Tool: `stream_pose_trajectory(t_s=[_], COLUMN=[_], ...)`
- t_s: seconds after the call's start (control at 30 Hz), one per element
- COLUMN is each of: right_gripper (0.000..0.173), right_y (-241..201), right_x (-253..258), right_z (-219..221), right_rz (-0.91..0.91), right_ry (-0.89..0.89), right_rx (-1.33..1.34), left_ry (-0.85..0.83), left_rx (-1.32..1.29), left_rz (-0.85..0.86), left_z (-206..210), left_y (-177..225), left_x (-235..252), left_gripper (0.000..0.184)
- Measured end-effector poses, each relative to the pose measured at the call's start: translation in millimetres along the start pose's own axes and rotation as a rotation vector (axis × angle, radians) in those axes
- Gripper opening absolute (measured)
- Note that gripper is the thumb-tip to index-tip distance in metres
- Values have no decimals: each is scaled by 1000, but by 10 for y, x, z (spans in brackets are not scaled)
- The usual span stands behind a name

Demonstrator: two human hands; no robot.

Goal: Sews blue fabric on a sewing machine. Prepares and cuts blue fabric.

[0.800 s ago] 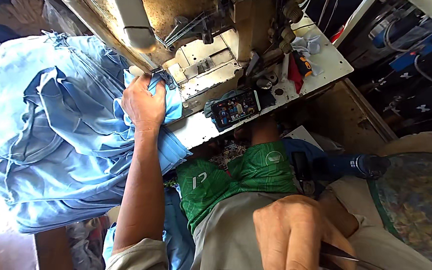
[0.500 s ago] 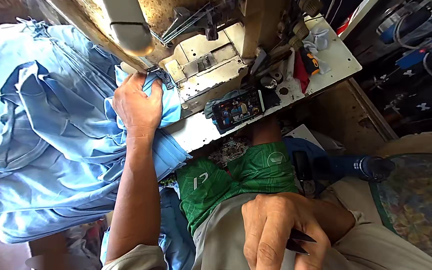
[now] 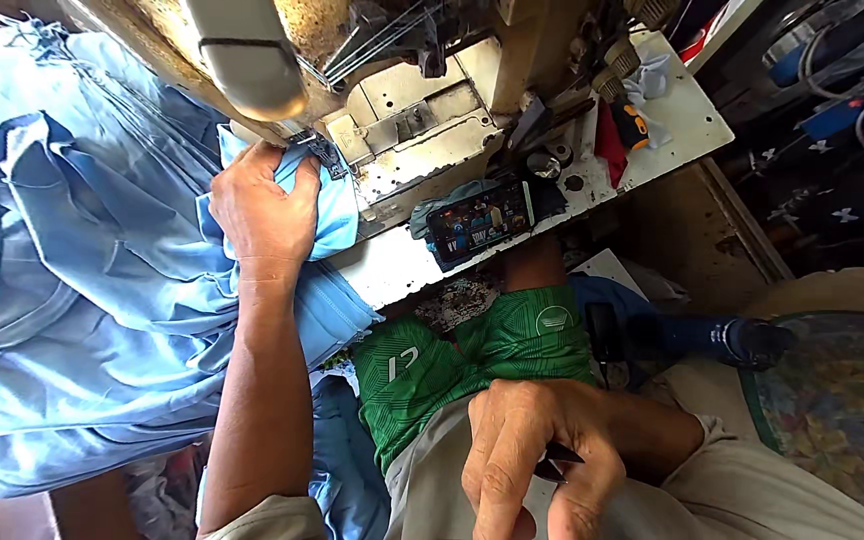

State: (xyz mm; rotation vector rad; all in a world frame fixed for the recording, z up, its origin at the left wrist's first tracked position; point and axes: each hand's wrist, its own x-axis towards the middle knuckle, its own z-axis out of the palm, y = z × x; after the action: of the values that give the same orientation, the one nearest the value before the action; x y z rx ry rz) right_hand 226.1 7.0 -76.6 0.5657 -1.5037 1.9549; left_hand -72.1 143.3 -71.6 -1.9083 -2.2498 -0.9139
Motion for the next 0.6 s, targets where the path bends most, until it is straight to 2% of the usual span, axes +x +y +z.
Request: stream_pose_trajectory(t_s=[0.6], right_gripper=[43], right_y=[-1], right_x=[-28], right_z=[58], right_rz=[-21], right_ry=[-1], right_rx=[-4], left_ry=[19], left_rx=[13], left_rz=[5], left_z=[7], left_y=[22], left_x=[-26], left_gripper=[41])
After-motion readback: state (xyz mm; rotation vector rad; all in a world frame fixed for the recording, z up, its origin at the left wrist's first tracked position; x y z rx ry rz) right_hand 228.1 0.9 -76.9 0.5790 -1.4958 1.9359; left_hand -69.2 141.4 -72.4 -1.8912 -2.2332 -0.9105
